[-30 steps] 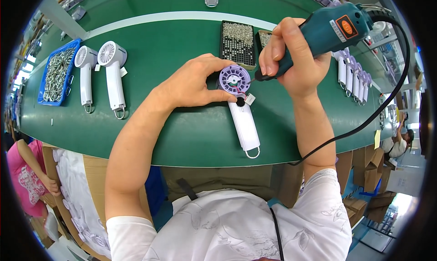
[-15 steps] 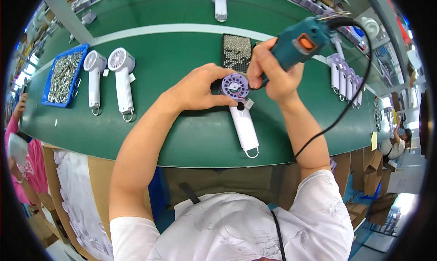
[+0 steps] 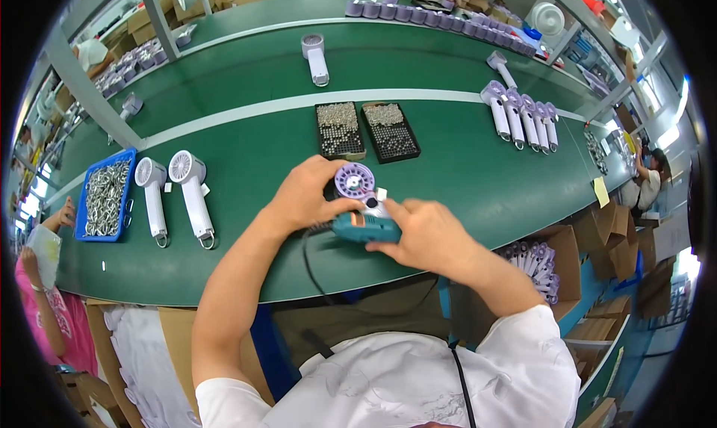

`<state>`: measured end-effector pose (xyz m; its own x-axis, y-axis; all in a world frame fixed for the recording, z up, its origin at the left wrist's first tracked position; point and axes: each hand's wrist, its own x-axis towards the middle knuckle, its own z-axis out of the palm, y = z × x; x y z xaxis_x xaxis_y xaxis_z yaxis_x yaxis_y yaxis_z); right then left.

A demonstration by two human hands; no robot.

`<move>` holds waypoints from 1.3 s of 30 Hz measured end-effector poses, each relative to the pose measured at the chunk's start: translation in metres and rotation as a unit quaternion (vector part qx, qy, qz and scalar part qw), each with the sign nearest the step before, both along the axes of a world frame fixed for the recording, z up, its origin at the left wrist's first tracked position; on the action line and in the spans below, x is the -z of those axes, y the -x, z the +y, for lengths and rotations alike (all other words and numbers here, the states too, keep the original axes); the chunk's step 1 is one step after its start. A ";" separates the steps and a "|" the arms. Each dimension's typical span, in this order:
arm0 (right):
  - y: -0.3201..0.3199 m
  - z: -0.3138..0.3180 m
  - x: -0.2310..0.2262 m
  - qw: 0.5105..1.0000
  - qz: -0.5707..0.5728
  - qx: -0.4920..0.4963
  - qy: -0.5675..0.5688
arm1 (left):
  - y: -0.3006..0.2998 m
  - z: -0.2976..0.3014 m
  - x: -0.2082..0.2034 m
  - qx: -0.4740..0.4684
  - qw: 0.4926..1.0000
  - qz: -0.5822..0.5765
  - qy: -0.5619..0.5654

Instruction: The person assembles handheld portable fans by installing internal components into fan casings, then securing the casings with screws using an electric screwdriver.

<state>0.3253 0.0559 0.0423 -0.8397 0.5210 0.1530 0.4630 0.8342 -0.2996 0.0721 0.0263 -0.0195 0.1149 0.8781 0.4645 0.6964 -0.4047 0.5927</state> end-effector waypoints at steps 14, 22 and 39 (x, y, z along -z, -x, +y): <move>-0.124 0.154 0.015 0.943 -0.006 0.330 -0.039 | 0.011 0.096 -0.040 -0.202 0.979 -0.033 -0.020; -0.115 0.281 0.031 0.917 -0.071 0.381 -0.090 | 0.083 0.247 -0.022 -0.387 0.895 0.051 0.217; -0.052 0.203 -0.010 0.903 0.373 0.164 -0.136 | 0.110 0.282 -0.016 -0.311 0.863 -0.333 0.216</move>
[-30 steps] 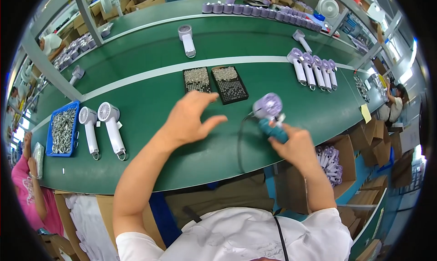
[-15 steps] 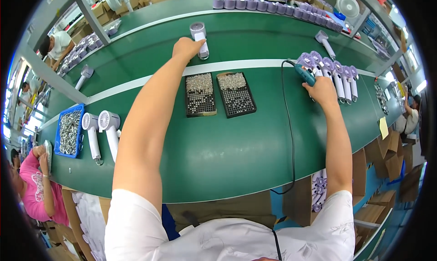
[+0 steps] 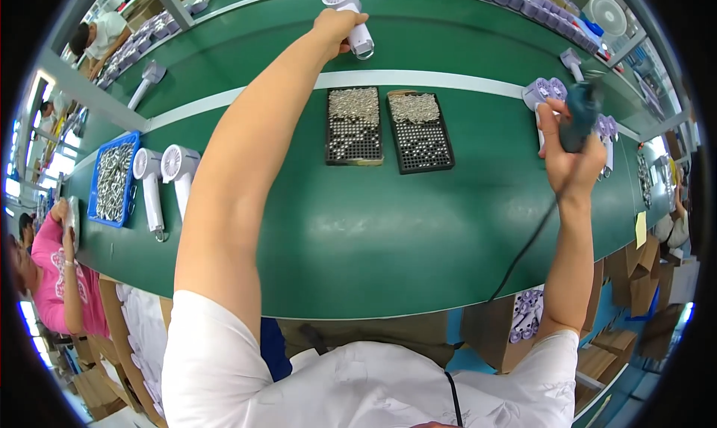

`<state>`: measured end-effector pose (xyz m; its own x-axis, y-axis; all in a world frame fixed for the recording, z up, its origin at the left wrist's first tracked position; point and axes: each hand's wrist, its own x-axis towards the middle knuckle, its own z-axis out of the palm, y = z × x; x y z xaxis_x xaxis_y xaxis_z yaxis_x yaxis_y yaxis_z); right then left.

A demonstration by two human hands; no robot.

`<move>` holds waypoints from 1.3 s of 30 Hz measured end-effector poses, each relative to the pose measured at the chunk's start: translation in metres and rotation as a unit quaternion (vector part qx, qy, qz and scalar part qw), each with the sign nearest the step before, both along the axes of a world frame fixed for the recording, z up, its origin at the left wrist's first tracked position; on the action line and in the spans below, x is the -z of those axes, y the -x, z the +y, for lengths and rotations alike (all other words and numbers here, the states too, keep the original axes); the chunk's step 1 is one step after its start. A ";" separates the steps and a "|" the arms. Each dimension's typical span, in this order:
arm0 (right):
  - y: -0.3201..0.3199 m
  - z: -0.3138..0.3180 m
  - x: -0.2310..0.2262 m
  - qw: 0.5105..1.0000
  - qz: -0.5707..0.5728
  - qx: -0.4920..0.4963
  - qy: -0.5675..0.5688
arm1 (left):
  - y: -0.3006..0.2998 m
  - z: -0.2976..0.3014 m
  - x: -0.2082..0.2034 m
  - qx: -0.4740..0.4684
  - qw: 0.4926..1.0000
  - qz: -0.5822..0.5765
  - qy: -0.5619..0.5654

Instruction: The person assembles handheld portable fans by installing internal components into fan casings, then securing the casings with screws using an electric screwdriver.

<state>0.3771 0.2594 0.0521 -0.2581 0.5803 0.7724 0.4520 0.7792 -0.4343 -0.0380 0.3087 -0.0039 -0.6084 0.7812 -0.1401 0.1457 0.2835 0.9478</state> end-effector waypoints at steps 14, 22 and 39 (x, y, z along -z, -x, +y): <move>0.179 -0.071 -0.006 0.855 0.266 -0.376 0.240 | -0.057 -0.290 -0.002 0.019 0.997 -0.069 0.032; 0.184 -0.059 0.017 0.855 0.275 -0.355 0.258 | -0.071 -0.295 -0.005 0.043 0.994 0.046 0.085; 0.184 -0.047 0.029 0.829 0.294 -0.364 0.306 | -0.065 -0.298 -0.004 0.074 0.989 0.024 0.124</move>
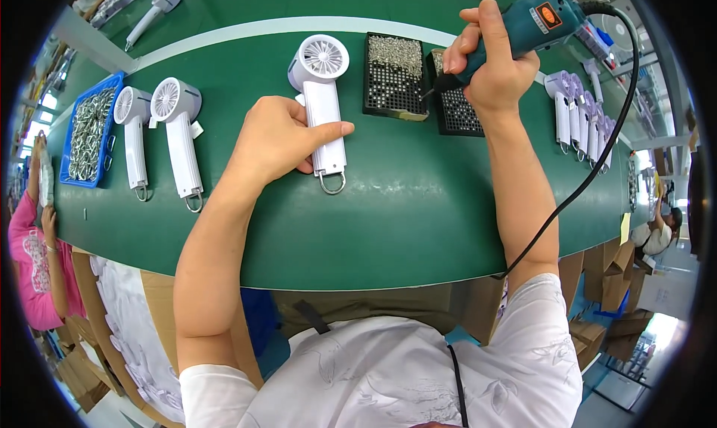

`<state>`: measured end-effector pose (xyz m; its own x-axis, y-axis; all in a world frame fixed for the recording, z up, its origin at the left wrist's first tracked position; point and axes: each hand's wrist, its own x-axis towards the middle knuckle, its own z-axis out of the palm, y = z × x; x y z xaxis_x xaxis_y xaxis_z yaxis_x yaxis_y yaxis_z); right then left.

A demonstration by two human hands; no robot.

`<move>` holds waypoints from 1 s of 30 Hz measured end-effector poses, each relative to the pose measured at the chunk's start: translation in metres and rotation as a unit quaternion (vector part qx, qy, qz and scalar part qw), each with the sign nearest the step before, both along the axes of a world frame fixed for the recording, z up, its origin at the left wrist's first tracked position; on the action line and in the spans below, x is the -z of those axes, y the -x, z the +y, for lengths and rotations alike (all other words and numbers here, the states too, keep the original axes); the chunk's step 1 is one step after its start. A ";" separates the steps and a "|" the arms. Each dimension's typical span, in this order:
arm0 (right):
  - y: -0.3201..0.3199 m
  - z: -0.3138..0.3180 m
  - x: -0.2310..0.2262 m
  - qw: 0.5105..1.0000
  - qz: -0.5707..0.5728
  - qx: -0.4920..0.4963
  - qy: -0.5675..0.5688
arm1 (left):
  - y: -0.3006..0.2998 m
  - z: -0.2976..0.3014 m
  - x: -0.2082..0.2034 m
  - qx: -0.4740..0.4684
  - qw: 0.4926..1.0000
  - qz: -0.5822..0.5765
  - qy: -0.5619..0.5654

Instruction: The person assembles handheld portable fans by installing internal components into fan casings, then securing the casings with screws using an electric screwdriver.

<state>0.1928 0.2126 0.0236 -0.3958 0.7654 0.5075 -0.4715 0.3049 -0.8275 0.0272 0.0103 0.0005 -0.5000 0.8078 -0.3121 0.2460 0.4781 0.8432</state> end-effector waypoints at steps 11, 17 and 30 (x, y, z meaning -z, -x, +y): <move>-0.002 -0.002 0.004 0.996 -0.014 -0.016 -0.084 | -0.002 0.002 0.005 0.001 0.997 -0.079 -0.015; -0.003 -0.008 0.000 0.999 -0.002 -0.021 -0.046 | -0.004 0.001 0.003 0.003 0.998 -0.059 -0.013; -0.002 -0.006 0.001 0.999 0.012 -0.038 -0.032 | -0.004 0.001 0.004 0.007 0.999 -0.043 -0.013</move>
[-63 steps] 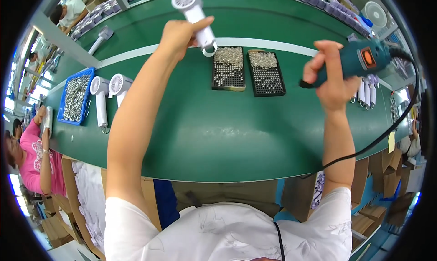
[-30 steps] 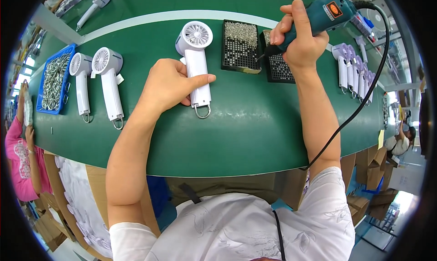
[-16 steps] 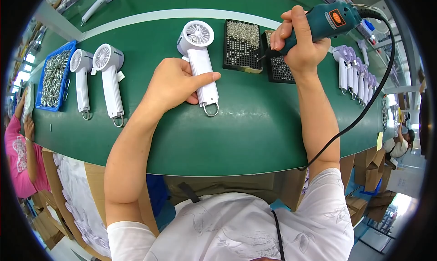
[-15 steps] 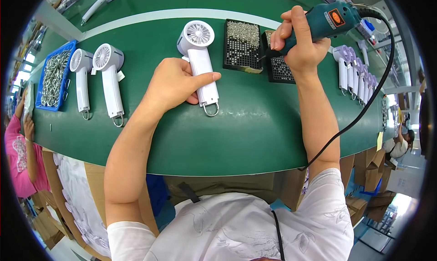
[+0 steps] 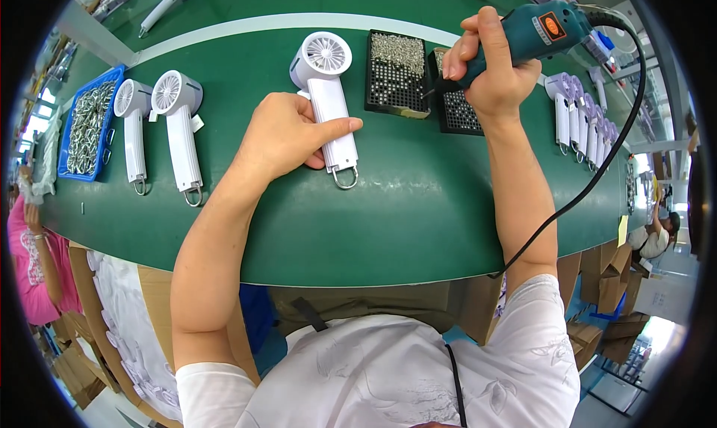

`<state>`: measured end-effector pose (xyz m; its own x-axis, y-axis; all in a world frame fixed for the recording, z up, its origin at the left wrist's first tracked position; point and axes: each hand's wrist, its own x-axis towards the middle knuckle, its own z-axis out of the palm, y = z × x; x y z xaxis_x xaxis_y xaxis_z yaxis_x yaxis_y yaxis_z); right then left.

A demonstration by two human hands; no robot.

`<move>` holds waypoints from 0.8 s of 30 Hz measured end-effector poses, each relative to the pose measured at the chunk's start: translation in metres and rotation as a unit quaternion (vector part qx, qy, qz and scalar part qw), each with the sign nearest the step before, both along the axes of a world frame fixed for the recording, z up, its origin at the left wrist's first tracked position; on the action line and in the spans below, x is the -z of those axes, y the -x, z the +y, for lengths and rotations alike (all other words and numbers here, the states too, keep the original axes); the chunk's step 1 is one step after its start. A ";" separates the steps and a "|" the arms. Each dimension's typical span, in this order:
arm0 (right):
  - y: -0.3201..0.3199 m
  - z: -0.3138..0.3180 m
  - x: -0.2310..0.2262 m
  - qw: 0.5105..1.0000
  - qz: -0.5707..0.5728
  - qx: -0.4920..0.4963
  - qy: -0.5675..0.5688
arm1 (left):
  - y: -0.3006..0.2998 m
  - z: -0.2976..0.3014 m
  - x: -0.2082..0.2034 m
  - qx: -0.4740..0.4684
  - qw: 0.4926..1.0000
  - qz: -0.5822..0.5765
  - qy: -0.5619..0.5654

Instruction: The person assembles handheld portable fans by installing internal components into fan casings, then securing the casings with screws using an electric screwdriver.

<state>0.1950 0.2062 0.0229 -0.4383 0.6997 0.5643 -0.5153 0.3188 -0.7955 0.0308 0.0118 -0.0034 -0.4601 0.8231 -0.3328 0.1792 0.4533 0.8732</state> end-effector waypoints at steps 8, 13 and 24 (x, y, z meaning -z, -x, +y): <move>0.005 -0.003 -0.002 1.000 0.002 0.011 -0.014 | 0.001 0.000 0.002 0.003 1.000 -0.004 -0.008; 0.008 -0.003 -0.001 0.998 -0.028 0.041 -0.028 | 0.003 -0.003 0.001 0.009 1.000 -0.020 -0.017; 0.001 -0.014 -0.016 0.999 0.032 0.020 0.015 | -0.003 -0.002 -0.004 0.018 1.000 -0.013 0.000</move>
